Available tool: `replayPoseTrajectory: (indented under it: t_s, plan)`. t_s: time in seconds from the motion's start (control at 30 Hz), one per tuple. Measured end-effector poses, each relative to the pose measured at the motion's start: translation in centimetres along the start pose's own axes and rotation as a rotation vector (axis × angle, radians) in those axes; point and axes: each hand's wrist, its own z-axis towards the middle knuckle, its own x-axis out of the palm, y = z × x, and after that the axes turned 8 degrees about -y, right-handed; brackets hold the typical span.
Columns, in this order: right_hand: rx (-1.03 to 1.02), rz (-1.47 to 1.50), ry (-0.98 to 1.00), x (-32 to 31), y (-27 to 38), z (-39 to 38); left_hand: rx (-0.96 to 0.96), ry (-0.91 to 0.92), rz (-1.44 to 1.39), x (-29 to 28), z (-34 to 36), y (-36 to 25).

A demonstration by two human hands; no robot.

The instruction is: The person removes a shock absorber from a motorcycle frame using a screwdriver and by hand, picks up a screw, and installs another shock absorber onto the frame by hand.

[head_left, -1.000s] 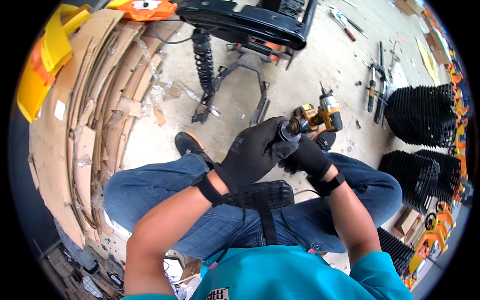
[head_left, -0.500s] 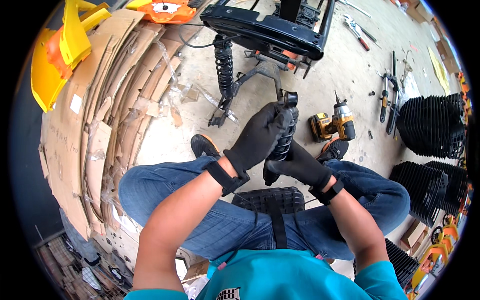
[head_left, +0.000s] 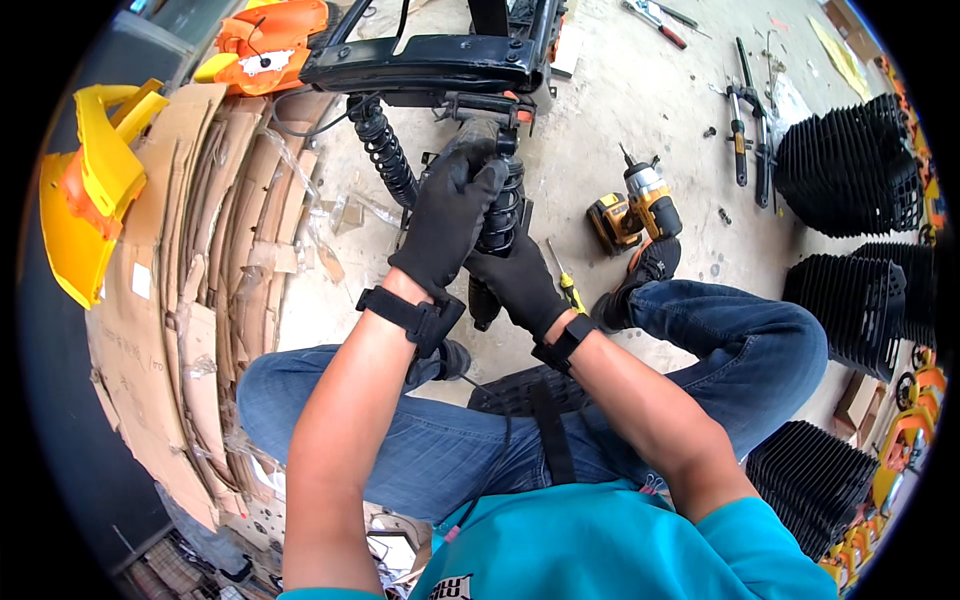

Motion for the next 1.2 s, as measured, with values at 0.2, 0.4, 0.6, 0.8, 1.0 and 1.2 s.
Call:
replayPoseTrajectory:
  t_s: [0.2,0.4,0.6,0.8,1.0,1.2]
  plan:
    - [-0.027,0.035,-0.058,-0.4,0.3,0.7,-0.06,0.029,-0.039,1.3,0.8,-1.1]
    - [0.025,-0.004,-0.079,-0.7,1.3,0.8,-0.032,0.031,-0.046,1.1,1.8,-0.2]
    - [0.05,-0.008,-0.134,-0.5,1.3,0.8,-0.051,0.06,-0.116,1.5,2.0,-0.3]
    - [0.023,-0.023,-0.129,-0.7,1.6,0.8,-0.057,0.058,-0.081,1.6,2.5,-0.3]
    - [0.114,-0.102,-0.092,-1.2,2.6,0.8,-0.087,-0.002,-0.069,2.5,3.2,-0.3]
    - [0.116,-0.089,-0.087,-0.9,3.3,0.4,0.112,-0.092,0.152,3.0,3.1,-0.4]
